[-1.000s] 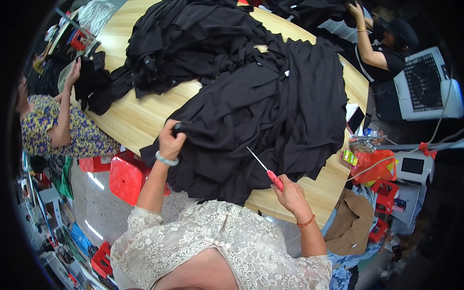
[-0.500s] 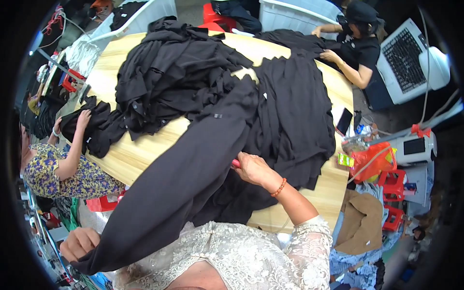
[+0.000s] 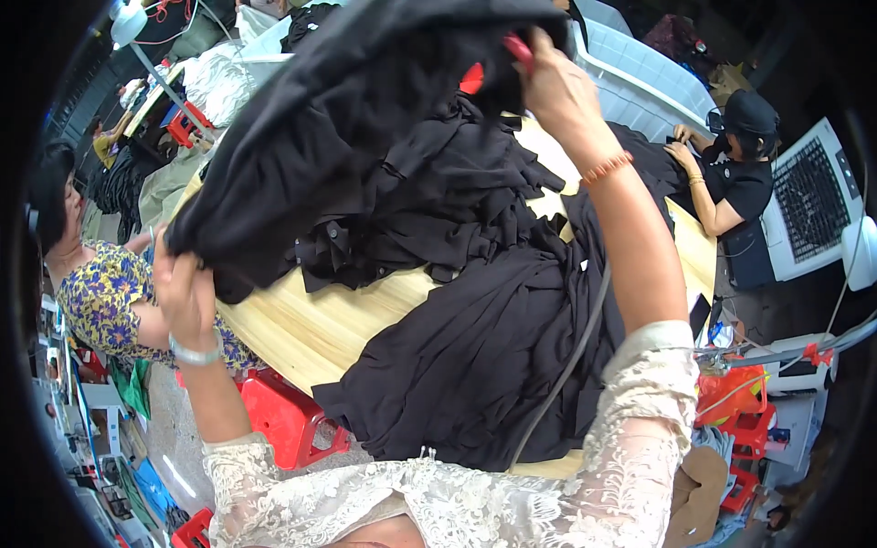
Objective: The recorder uses scissors to trim loose threads from a pile of black garments on a table and then uses an air blow gun to clean the workspace.
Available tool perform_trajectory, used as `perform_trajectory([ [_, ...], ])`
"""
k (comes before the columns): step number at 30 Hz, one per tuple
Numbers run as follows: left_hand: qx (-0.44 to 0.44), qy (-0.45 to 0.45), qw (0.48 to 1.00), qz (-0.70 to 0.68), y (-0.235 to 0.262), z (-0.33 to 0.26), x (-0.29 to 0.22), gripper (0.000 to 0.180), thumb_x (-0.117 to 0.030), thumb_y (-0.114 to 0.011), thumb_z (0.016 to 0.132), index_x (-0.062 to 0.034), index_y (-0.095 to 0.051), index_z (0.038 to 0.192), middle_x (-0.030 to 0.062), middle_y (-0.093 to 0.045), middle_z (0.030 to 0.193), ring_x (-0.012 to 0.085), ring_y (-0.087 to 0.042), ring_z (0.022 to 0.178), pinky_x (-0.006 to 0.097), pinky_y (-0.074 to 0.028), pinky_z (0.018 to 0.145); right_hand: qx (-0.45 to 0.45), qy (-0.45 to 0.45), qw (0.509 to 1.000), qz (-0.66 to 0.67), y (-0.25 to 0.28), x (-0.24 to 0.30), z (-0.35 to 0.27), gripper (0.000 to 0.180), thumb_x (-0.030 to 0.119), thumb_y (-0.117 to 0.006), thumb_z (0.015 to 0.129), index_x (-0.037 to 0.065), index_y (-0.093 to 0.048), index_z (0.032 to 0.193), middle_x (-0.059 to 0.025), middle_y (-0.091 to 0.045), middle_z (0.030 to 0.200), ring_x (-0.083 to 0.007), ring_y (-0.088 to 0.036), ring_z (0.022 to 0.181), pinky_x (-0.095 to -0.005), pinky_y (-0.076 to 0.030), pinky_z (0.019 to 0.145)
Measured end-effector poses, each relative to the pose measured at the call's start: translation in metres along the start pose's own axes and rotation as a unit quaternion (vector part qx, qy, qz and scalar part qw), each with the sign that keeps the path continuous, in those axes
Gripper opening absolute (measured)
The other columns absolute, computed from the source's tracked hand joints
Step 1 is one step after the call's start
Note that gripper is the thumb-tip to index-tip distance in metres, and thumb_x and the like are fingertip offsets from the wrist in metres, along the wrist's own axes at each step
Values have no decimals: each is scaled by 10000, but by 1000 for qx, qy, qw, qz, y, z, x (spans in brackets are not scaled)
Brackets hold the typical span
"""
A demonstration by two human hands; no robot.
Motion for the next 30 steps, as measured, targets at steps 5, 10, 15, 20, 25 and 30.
perform_trajectory([
  [5,-17,22,986,166,64,55,106,234,54,-508,841,-6,-602,1047,-22,-602,940,45,-536,821,183,-431,780,284,-84,955,-15,-95,9,-42,279,237,-614,851,-5,-613,990,-230,-681,876,-389,-674,879,-468,-531,789],
  [10,-7,95,931,352,111,0,189,264,31,-568,901,22,-567,1165,39,-597,1082,117,-573,981,254,-446,907,366,-221,904,33,-103,-80,-205,428,422,-667,849,-5,-683,872,-216,-690,883,-390,-666,868,-463,-518,775],
  [15,194,330,918,100,-60,-124,232,232,-119,-591,951,-26,-594,1163,78,-651,1044,133,-615,954,259,-489,882,291,-522,799,71,38,-192,-361,415,428,-636,881,31,-676,768,-82,-659,612,-216,-677,626,-368,-497,632],
  [20,305,565,759,-112,-252,-269,280,349,-97,-608,940,21,-546,1262,145,-642,1168,192,-638,1045,310,-519,925,227,-494,828,-136,144,-281,-464,439,441,-666,853,2,-669,827,-212,-644,697,-370,-650,699,-443,-486,655],
  [25,359,602,711,-46,-364,-357,302,663,-251,-677,909,57,-364,1406,166,-491,1376,203,-509,1236,306,-399,1032,200,-516,827,-102,145,-316,-555,562,505,-690,818,-53,-631,857,-260,-636,762,-391,-648,774,-454,-474,695],
  [30,316,612,722,66,-388,-386,360,703,-369,-759,833,153,-462,1197,199,-568,1207,210,-550,1131,297,-421,990,239,-652,717,65,103,-317,-604,876,672,-690,704,-126,-588,1049,-308,-611,1075,-376,-624,1004,-412,-484,848],
])
Point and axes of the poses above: each hand's wrist, its own z-axis towards the middle knuckle, its own y-axis out of the back of the hand, x = y × z, the point moved 9 cm from there along z, towards the middle knuckle
